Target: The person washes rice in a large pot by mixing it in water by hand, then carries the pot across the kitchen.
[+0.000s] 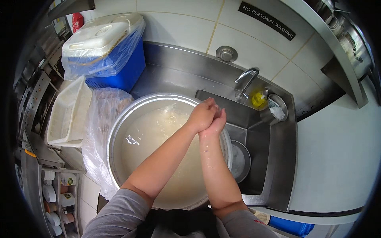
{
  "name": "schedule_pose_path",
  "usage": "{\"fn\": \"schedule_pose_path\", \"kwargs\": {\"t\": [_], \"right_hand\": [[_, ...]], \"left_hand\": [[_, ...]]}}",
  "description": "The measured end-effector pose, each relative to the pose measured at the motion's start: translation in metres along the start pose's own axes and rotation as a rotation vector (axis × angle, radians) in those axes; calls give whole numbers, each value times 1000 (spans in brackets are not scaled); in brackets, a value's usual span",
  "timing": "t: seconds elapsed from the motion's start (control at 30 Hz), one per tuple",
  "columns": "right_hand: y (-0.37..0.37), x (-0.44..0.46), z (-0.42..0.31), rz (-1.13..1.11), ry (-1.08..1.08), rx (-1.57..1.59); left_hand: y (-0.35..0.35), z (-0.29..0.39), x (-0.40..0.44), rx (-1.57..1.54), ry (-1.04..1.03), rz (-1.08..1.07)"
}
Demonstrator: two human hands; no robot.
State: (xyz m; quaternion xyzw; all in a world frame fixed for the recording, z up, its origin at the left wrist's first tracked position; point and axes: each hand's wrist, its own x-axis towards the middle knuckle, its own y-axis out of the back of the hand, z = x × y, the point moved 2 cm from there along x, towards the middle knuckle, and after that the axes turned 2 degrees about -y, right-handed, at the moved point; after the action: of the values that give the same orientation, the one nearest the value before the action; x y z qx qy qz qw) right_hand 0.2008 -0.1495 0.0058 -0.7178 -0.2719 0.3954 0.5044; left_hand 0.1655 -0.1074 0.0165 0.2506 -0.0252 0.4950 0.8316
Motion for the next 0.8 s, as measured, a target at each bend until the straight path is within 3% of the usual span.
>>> {"fn": "schedule_pose_path", "kwargs": {"t": [0.13, 0.2, 0.23, 0.33, 0.47, 0.53, 0.57, 0.6, 0.67, 0.7, 0.77, 0.8], "right_hand": [[17, 9, 17, -26, 210, -193], [31, 10, 27, 16, 543, -801], [40, 12, 31, 17, 551, -788], [70, 21, 36, 49, 596, -1208], [100, 32, 52, 134, 505, -957], [112, 33, 59, 205, 307, -734], [108, 29, 60, 207, 309, -728], [102, 22, 65, 250, 160, -647], [105, 27, 76, 282, -69, -384], [96, 28, 69, 283, -65, -380], [58, 18, 44, -29, 2, -310], [42, 13, 31, -29, 4, -308]], "left_hand": [[21, -20, -16, -107, -145, 99], [41, -35, -34, -181, -241, 144], [53, -57, -41, 1, -282, 179], [101, -123, -47, 415, -324, 334], [119, -141, -68, 336, -94, 271], [99, -150, -76, 286, -31, 274], [80, -153, -79, 152, -16, 268], [63, -150, -79, 17, 0, 264], [28, -120, -74, -475, 270, 354], [25, -89, -67, -534, 264, 351], [29, -31, -49, -553, 231, 279], [29, -10, -37, -516, 193, 216]]}}
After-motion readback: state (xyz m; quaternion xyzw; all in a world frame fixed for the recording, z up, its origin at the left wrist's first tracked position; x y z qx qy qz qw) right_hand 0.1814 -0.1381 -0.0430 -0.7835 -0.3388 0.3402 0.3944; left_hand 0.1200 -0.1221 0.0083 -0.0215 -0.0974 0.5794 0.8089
